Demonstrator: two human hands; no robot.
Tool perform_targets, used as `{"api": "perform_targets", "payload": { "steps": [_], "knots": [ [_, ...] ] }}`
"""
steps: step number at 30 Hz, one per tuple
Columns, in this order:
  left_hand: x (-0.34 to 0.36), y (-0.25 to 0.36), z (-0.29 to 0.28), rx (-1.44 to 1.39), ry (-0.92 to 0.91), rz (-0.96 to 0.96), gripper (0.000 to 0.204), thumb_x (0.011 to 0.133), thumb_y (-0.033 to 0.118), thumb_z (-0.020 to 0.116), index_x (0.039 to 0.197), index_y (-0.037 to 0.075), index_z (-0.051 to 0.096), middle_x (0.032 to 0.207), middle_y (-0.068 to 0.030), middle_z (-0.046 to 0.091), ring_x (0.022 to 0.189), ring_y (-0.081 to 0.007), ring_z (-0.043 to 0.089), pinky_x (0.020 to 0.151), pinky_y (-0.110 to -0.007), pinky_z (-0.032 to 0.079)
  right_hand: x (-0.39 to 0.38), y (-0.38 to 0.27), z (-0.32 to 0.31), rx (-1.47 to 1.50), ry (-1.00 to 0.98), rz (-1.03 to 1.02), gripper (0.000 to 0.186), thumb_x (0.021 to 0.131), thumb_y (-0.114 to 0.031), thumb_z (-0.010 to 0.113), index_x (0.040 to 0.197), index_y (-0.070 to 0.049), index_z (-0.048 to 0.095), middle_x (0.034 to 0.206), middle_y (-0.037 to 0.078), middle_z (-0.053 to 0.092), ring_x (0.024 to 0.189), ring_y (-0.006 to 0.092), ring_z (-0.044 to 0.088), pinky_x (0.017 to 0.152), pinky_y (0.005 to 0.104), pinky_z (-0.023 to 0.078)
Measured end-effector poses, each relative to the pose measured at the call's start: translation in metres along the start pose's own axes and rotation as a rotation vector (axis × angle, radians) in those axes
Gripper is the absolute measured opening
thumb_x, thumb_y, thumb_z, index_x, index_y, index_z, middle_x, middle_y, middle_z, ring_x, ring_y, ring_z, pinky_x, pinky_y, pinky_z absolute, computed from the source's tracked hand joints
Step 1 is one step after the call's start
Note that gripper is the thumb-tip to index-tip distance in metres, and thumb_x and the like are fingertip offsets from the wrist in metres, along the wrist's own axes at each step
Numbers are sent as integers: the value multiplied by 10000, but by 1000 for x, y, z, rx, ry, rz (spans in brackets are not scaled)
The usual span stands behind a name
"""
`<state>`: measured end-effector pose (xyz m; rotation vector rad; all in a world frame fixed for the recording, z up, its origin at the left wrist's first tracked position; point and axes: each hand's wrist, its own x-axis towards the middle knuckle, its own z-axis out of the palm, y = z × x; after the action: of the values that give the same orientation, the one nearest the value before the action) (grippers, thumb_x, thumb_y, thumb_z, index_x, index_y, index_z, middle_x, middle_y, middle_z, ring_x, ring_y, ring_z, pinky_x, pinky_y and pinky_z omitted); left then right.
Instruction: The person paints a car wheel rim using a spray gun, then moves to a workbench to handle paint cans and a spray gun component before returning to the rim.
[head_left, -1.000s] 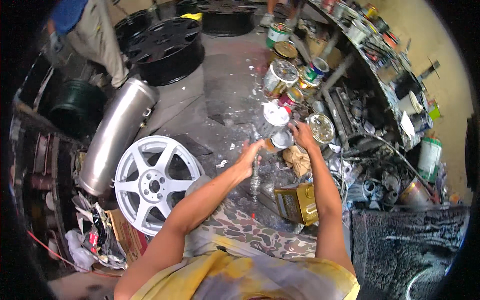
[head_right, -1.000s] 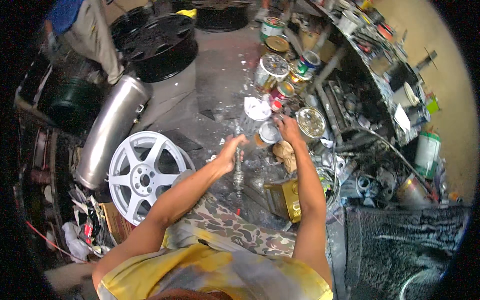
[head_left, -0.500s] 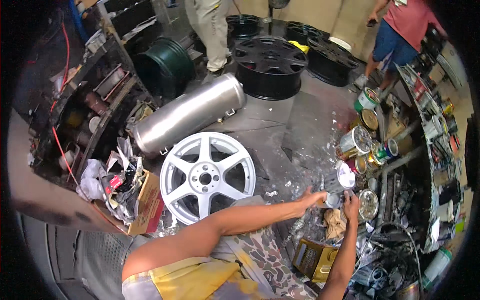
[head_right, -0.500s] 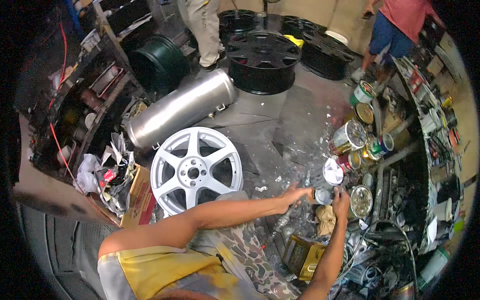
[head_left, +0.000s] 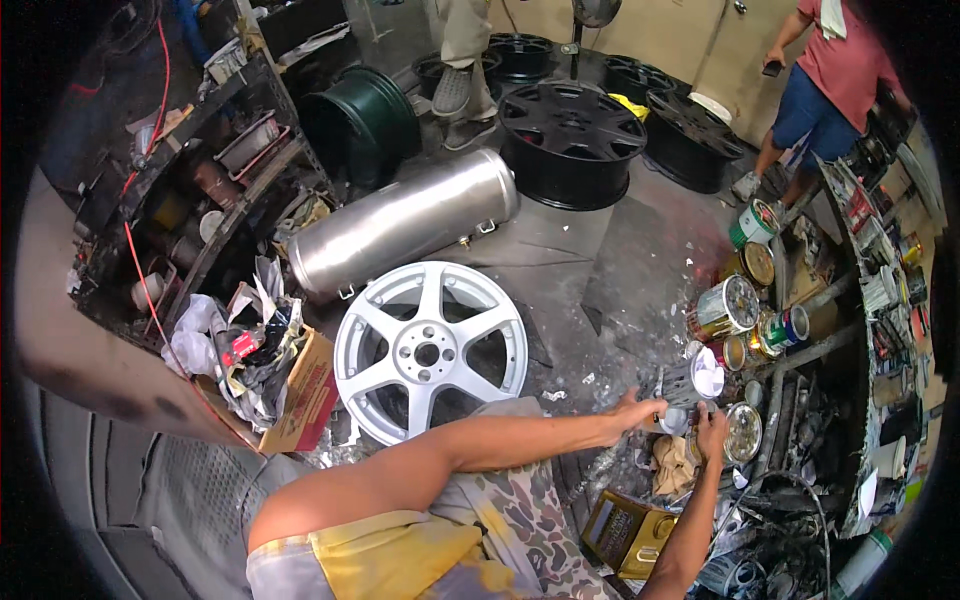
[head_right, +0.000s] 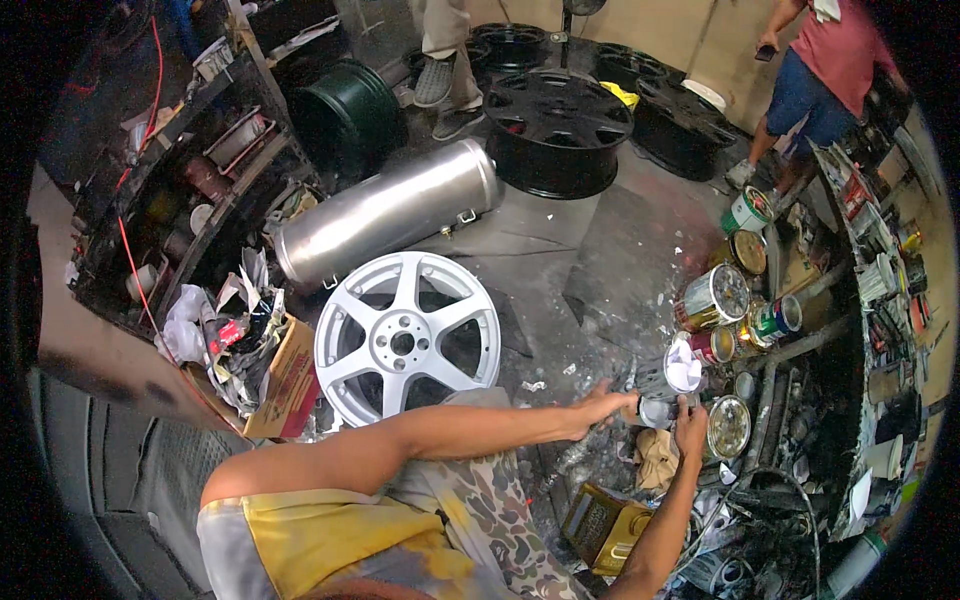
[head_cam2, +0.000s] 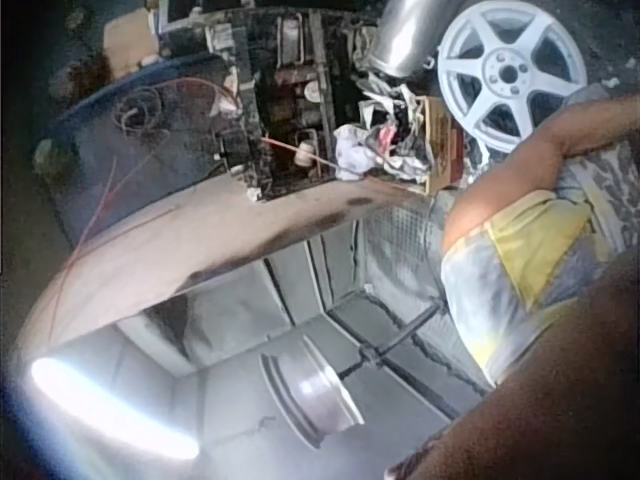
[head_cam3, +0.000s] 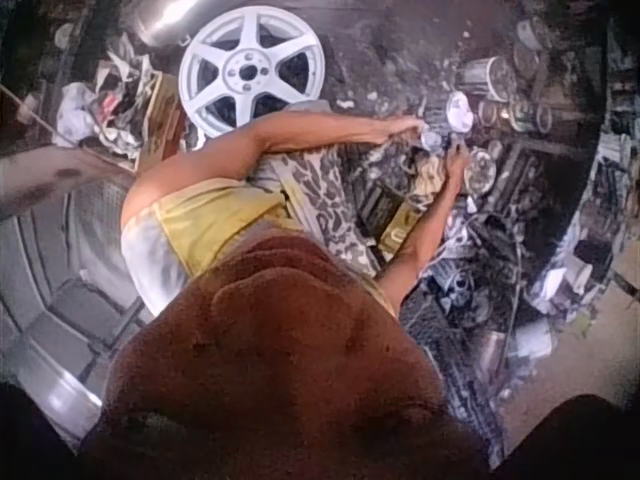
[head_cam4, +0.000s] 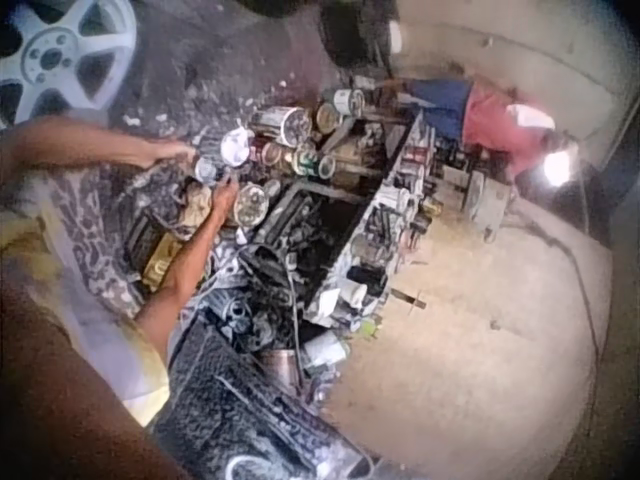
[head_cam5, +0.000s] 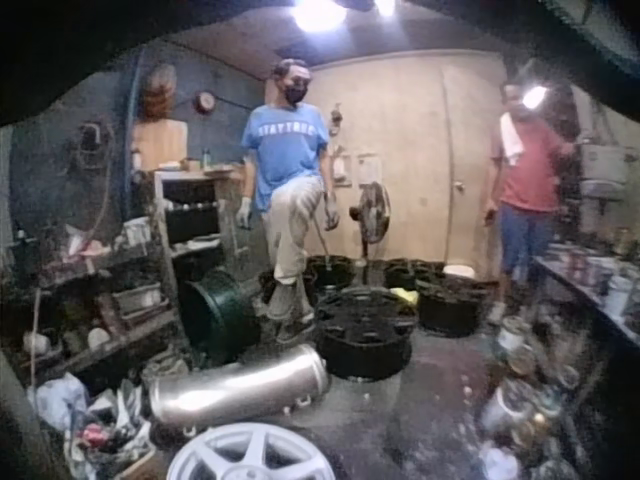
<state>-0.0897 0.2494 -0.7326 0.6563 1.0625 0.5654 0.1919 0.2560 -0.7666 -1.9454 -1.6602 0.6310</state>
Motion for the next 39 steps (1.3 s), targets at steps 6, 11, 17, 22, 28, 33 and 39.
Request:
{"api": "perform_targets", "payload": {
  "steps": [6, 11, 17, 22, 28, 33, 39],
  "knots": [
    [4, -3, -3, 16, -30, 13, 1281, 735, 592, 780, 1634, -18, 101, 1370, -212, 553, 861, -213, 555, 641, -371, 453, 6, 17, 2, -321, 101, -129, 471, 1043, -399, 588, 947, 51, 688, 793, 282, 662, 738, 414, 638, 704, 499, 479],
    [4, -1, -1, 31, -20, -10, 1270, 727, 582, 776, 1641, 9, 105, 1348, -205, 558, 891, -217, 560, 644, -373, 452, 8, 19, 5, -160, 154, -219, 431, 1048, -360, 591, 945, 47, 687, 776, 247, 679, 708, 385, 649, 682, 483, 485],
    [18, -11, -1, 54, 25, 9, 1273, 714, 536, 790, 1651, 32, 90, 1312, -194, 565, 883, -215, 558, 635, -378, 450, 20, 31, 9, 77, -21, -36, 386, 1046, -313, 588, 980, 56, 678, 794, 266, 670, 729, 448, 630, 717, 498, 479],
    [16, -8, -1, 21, 17, -13, 1271, 717, 495, 795, 1654, 33, 69, 1269, -182, 571, 817, -196, 545, 600, -365, 439, 13, 19, 4, -300, 127, -207, 386, 1049, -312, 586, 1018, 63, 672, 837, 277, 669, 773, 427, 632, 734, 491, 475],
    [6, -2, -1, -1, -8, -9, 1256, 737, 516, 774, 1655, 35, 64, 1278, -178, 568, 778, -185, 541, 584, -354, 428, 7, -1, 6, 69, 43, -155, 419, 1047, -345, 567, 1078, 59, 671, 921, 332, 671, 879, 525, 616, 789, 559, 463],
    [4, -1, 2, 5, -8, 12, 1260, 731, 527, 769, 1654, 28, 71, 1285, -174, 566, 787, -183, 542, 586, -349, 421, 20, 27, 1, -133, -15, -49, 443, 1046, -367, 565, 1081, 62, 669, 883, 301, 675, 848, 502, 621, 766, 528, 471],
    [18, -13, -5, 11, 10, 3, 1268, 726, 521, 769, 1660, 44, 57, 1296, -168, 564, 803, -190, 539, 631, -359, 433, 8, 2, 9, -179, 172, -213, 447, 1043, -369, 576, 988, 67, 660, 832, 297, 650, 789, 474, 608, 737, 498, 466]
  ]
}}
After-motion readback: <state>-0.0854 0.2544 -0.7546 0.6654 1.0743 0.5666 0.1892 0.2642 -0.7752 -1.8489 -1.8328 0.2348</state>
